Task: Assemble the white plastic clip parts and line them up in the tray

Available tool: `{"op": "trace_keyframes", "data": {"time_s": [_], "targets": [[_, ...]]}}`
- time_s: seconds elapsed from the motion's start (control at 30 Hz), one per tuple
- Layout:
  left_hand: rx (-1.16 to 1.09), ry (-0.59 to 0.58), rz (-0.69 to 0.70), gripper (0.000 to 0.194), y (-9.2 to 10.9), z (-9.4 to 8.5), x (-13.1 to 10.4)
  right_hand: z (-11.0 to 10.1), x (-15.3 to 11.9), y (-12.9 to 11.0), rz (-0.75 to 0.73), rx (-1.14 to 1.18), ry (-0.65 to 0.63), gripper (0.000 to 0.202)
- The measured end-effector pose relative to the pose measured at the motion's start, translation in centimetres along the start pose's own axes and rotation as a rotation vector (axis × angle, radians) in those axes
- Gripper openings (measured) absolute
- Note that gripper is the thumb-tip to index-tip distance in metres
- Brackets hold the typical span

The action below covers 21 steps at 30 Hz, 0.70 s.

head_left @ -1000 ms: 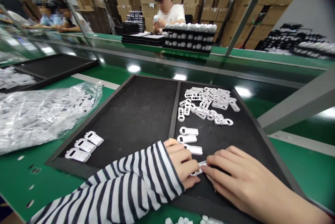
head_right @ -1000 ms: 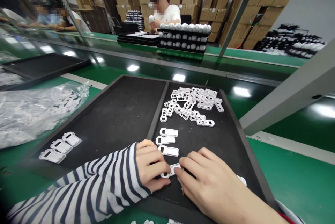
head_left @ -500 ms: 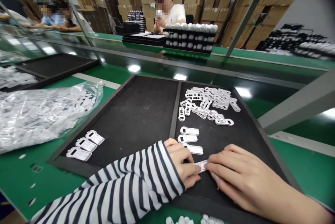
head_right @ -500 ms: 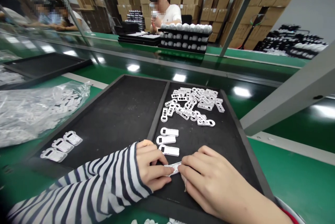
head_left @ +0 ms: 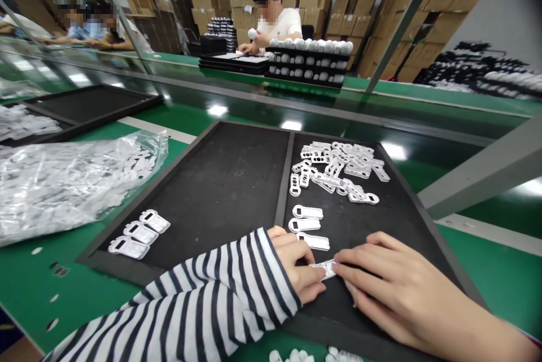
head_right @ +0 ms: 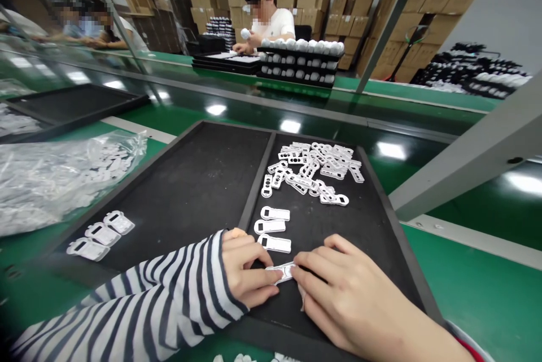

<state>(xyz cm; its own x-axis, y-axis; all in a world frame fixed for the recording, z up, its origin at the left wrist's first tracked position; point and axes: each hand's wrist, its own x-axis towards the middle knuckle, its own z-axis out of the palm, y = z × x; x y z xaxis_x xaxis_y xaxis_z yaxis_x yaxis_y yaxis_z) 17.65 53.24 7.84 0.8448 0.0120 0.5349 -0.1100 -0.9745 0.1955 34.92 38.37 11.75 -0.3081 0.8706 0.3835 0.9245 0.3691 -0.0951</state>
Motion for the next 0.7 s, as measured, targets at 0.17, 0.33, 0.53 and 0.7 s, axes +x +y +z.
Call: {"op": "trace_keyframes", "data": {"time_s": [0.17,0.33,0.53,0.7], "targets": [[-0.007,0.090,0.029,0.012,-0.18,0.68,-0.23,0.07,0.03,0.00,0.024,-0.029,0.001,0.027],[0.009,0.071,0.016,0.013,-0.08,0.62,-0.17,0.12,-0.28,0.23,0.006,0.035,-0.004,0.026],[-0.018,0.070,0.017,0.014,-0.10,0.75,-0.21,0.17,-0.33,0.20,0.036,0.108,-0.022,0.022],[-0.056,0.043,-0.001,0.016,-0.22,0.70,-0.20,0.09,-0.18,0.29,0.092,0.189,-0.054,0.021]]}}
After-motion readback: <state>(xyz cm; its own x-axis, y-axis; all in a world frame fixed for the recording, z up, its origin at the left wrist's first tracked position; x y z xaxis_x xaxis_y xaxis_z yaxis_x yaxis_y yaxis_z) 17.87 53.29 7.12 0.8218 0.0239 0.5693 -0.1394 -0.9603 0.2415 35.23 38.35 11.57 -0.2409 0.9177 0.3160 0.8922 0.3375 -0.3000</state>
